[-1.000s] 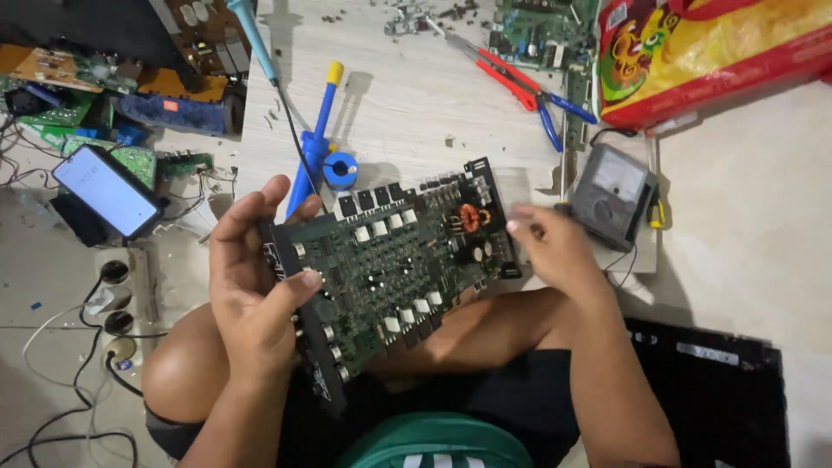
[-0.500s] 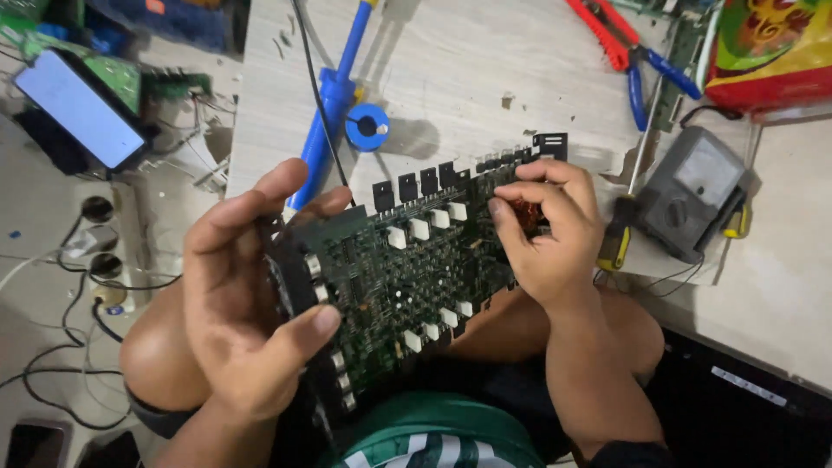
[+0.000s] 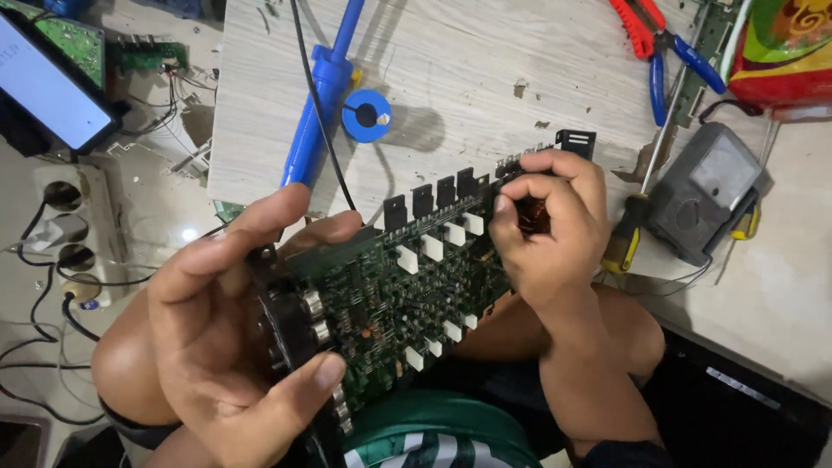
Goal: Desoldering electronic components from a printed circuit board using a soldering iron and a manual desoldering pump.
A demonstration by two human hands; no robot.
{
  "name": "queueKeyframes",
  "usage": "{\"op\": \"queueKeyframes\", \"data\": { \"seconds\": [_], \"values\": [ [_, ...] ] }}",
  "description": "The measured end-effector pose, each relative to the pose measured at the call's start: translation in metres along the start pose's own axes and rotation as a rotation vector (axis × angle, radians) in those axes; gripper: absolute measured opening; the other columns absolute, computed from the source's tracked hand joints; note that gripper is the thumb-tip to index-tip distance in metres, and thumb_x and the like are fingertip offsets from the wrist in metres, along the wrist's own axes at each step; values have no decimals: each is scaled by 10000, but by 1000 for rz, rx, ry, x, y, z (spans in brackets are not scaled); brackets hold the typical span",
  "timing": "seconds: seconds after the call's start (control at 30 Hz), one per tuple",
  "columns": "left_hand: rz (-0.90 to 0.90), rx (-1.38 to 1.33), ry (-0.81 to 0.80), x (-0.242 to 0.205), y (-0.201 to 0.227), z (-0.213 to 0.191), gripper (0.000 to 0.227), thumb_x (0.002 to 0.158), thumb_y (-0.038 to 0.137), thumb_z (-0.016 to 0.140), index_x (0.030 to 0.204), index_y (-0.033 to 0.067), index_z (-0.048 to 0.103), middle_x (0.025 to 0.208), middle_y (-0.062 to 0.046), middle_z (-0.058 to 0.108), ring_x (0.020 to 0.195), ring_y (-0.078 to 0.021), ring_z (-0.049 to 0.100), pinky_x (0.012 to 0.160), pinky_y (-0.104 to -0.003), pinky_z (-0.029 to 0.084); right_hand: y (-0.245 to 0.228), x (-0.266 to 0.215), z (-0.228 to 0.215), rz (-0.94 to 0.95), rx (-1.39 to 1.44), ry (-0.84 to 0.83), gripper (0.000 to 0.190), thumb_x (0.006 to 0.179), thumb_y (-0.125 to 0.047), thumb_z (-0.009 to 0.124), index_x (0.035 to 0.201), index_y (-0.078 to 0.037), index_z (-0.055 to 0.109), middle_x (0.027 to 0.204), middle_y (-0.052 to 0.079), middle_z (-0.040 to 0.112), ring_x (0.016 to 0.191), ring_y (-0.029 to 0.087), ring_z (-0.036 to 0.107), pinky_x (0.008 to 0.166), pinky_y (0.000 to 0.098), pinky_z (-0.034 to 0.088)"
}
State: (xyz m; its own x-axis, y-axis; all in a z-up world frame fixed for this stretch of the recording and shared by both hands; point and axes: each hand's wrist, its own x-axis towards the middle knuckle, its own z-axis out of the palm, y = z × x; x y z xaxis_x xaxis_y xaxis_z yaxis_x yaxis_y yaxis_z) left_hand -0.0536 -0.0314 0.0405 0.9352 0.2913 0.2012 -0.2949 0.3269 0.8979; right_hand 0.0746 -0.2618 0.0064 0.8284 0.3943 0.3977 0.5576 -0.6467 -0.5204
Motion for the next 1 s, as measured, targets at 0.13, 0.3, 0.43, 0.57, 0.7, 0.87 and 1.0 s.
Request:
{"op": "queueKeyframes", "data": {
  "seconds": [0.13,0.3,0.43,0.57,0.7,0.87,1.0],
  "values": [
    [7,-35,15,-1,0,3,683,901,5,674,1492,74,338,1607,-347,396,1402,-560,625,1299,-645,555,1,2,-1,-25,-15,-24,165,1003,-90,588,920,30,665,1140,220,576,1095,338,607,925,434,542],
    [19,-43,0,-1,-2,2,686,911,-6,663,1508,81,335,1614,-348,392,1433,-546,600,1326,-653,542,3,1,-3,27,16,-66,152,983,-86,595,901,14,676,1171,218,570,1024,303,616,837,387,522],
    [-3,-60,25,-1,-2,2,694,905,-14,672,1504,61,330,1621,-353,386,1431,-551,606,1329,-641,538,6,2,-5,37,56,-79,59,919,84,678,911,28,695,1154,208,593,1096,306,621,919,383,552],
    [-20,-26,22,0,0,2,699,905,-6,670,1510,75,328,1624,-347,395,1439,-559,615,1335,-637,541,4,1,-8,68,84,-80,26,948,48,706,954,26,692,1161,213,616,1086,309,634,959,402,557],
    [-29,-15,48,-1,1,3,706,900,-1,678,1514,79,338,1622,-342,410,1422,-545,638,1320,-623,562,5,-1,-9,98,116,-80,37,949,58,721,972,41,699,1187,224,621,1058,310,668,934,380,575],
    [-41,-10,51,-1,2,4,695,911,17,678,1516,83,341,1625,-348,407,1417,-553,644,1309,-634,571,6,1,-9,56,82,-86,56,934,75,730,973,41,706,1180,227,623,1043,311,667,926,386,585],
    [-25,-21,43,-1,-1,1,710,898,2,681,1518,90,345,1620,-349,409,1429,-552,627,1320,-643,563,6,1,-8,34,77,-86,42,941,61,726,973,39,711,1176,232,626,1049,308,659,930,388,588]
  ]
}}
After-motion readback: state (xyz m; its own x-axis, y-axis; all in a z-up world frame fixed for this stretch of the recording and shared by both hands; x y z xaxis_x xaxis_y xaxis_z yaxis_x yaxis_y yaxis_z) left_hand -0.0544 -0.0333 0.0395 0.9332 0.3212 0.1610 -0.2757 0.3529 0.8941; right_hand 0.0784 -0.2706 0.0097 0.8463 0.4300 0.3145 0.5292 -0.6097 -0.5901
